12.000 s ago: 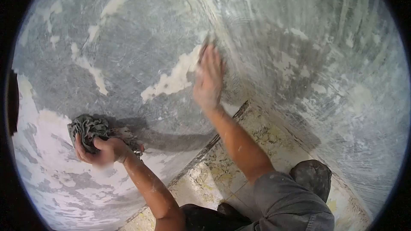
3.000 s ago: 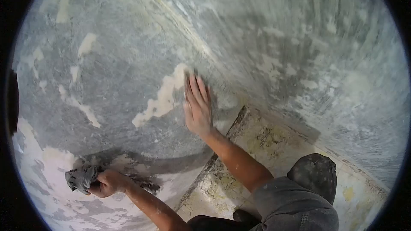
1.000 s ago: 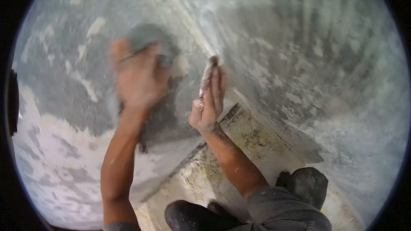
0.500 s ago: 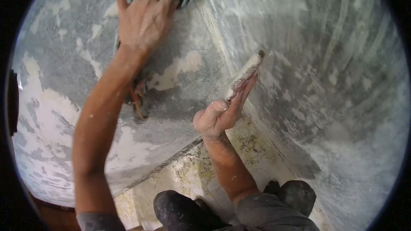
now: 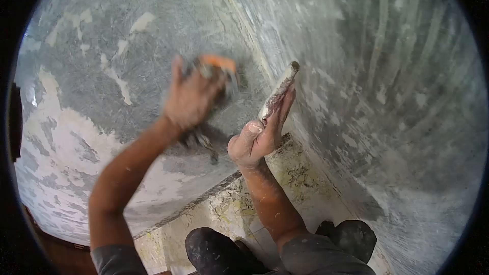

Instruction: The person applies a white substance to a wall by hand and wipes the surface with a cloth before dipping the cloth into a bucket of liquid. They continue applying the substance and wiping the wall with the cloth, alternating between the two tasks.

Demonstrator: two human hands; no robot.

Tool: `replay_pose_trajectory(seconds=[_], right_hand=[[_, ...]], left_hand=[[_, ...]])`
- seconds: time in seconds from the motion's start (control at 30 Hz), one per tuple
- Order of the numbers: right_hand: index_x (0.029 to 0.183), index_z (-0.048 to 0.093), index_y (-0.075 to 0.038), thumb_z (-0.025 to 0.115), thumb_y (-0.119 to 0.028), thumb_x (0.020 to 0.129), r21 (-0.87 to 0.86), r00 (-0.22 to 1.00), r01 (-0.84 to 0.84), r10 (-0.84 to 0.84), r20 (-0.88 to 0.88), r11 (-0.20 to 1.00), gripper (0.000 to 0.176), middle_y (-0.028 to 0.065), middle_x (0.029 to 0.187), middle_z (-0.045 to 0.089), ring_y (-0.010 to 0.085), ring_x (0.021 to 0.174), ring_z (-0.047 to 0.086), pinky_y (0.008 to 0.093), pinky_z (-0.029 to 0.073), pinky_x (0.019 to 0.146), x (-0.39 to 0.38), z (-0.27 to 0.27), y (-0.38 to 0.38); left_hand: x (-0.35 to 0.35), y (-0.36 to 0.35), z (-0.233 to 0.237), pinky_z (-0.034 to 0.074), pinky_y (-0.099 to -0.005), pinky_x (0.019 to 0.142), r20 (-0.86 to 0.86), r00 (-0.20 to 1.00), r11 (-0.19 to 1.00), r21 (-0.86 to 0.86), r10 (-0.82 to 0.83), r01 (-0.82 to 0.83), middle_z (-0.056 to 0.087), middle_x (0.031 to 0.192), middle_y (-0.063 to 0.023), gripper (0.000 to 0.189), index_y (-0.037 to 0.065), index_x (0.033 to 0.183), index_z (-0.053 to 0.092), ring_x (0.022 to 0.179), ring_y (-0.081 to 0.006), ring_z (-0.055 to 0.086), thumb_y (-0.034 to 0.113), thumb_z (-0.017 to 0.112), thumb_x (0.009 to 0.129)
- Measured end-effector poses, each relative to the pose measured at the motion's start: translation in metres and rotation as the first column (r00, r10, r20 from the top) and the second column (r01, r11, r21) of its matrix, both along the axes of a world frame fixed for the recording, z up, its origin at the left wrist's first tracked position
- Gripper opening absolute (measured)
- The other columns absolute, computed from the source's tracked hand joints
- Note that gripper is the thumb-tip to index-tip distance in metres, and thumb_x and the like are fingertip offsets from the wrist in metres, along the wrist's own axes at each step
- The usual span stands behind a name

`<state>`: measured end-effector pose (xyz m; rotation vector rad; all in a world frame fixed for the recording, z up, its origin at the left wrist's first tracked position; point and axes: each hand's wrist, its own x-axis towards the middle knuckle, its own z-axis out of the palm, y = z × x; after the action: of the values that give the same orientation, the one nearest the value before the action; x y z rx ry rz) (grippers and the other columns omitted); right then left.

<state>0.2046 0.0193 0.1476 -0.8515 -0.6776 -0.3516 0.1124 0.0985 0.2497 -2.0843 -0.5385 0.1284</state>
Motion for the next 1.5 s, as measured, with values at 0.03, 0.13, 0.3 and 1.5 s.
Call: replay_pose_trajectory(seconds=[0.03, 0.13, 0.3, 1.5], right_hand=[[0.136, 0.027, 0.014, 0.028, -0.026, 0.1, -0.003, 1.0, 0.001, -0.001, -0.003, 1.0, 0.054, 0.0332, 0.142, 0.025, 0.0461, 0.134, 0.025, 0.0537, 0.019, 0.109, -0.004, -0.006, 0.006], [0.135, 0.028, 0.016, 0.028, -0.027, 0.1, -0.034, 0.999, -0.044, 0.043, -0.011, 0.998, 0.055, 0.0327, 0.142, 0.027, 0.0458, 0.133, 0.026, 0.0527, 0.02, 0.109, -0.013, -0.021, 0.017], [0.133, 0.031, 0.016, 0.03, -0.028, 0.1, -0.026, 0.999, -0.029, 0.029, 0.013, 0.999, 0.055, 0.0324, 0.141, 0.03, 0.0446, 0.133, 0.028, 0.0512, 0.023, 0.108, -0.005, -0.021, 0.018], [0.146, -0.002, 0.0, 0.063, -0.009, 0.073, -0.818, 0.806, -0.351, 0.592, -0.015, 0.456, 0.098, 0.006, 0.049, 0.051, 0.0252, 0.044, 0.057, 0.037, 0.048, 0.045, -0.088, -0.019, 0.021]], left_hand=[[0.007, 0.009, 0.027, 0.012, -0.0563, 0.111, 0.099, 0.992, 0.994, 0.084, -0.077, 0.069, 0.056, 0.125, -0.0029, 0.049, 0.021, 0.137, 0.039, 0.124, -0.0154, 0.043, 0.044, 0.042, 0.094], [0.026, 0.026, 0.082, 0.012, -0.0543, 0.112, 0.251, 0.947, 0.938, 0.33, -0.199, 0.11, 0.053, 0.129, -0.0015, 0.04, 0.022, 0.135, 0.042, 0.125, -0.0169, 0.043, 0.026, 0.037, 0.095], [0.012, 0.017, -0.019, 0.014, -0.0495, 0.113, 0.141, 0.98, 0.99, 0.054, -0.14, 0.134, 0.045, 0.138, -0.0061, 0.052, 0.016, 0.141, 0.035, 0.137, -0.024, 0.028, 0.025, 0.046, 0.091], [-0.158, -0.098, 0.025, 0.048, -0.045, 0.09, 0.8, -0.599, 0.883, 0.259, 0.03, 0.391, 0.047, 0.134, -0.0162, 0.054, -0.004, 0.13, 0.045, 0.104, -0.03, 0.056, 0.028, 0.029, 0.091]])
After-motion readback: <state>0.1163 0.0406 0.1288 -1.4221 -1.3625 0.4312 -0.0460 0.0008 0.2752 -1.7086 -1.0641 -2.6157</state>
